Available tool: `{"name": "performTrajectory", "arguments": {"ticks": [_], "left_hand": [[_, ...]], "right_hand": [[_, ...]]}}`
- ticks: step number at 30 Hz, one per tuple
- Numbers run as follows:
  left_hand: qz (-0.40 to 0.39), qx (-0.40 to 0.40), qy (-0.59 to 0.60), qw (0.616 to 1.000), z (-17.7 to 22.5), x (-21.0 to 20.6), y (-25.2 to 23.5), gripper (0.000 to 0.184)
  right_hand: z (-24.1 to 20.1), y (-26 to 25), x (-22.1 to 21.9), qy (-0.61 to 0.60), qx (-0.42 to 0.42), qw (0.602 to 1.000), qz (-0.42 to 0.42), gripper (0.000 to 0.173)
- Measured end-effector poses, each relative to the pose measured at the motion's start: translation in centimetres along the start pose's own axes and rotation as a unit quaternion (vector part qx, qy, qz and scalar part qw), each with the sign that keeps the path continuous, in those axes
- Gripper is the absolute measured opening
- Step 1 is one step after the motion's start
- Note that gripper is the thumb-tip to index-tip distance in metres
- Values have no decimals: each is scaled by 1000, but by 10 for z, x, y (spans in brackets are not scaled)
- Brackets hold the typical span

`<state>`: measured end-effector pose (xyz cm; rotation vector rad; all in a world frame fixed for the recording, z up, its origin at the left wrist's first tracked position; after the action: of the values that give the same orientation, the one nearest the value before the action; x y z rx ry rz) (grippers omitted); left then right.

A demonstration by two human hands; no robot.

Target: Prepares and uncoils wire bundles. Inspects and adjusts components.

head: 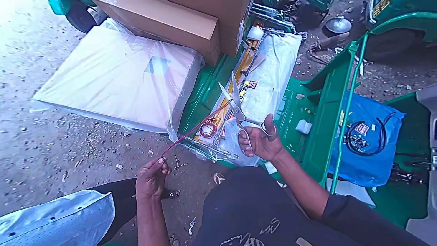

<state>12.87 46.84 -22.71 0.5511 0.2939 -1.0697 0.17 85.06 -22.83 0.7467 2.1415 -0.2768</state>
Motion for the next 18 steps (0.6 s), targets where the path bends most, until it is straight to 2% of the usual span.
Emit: {"name": "performTrajectory", "arguments": {"ticks": [4,7,9,12,15,18], "left_hand": [[32,-39,-180,982,-24,28,-20,13],[7,-80,-339,937,-38,40,-40,18],[-6,-97,-417,904,-47,42,-50,24],[-10,-116,-457,882,-55,38,-57,25],[-15,-135,-487,863,-58,37,-62,25],[35,-105,-507,855,-65,65,-53,26]], "right_hand": [[-7,14,-26,56,-15,997,-44,89],[-2,19,-44,99,-6,993,-68,83],[3,21,-52,86,17,995,-49,71],[7,24,-57,73,34,997,7,55],[10,31,-62,113,40,992,42,42],[1,53,-69,164,77,978,106,24]]}}
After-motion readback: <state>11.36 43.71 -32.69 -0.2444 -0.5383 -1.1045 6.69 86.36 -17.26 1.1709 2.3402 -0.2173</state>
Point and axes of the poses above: each hand's wrist, its own y-axis away from the middle knuckle, its own x-axis out of the back of the hand, z = x × y, the point moved 2 cm from there along -y, towards the middle knuckle, and after that the axes turned 14 degrees about y, right-handed, at the moved point
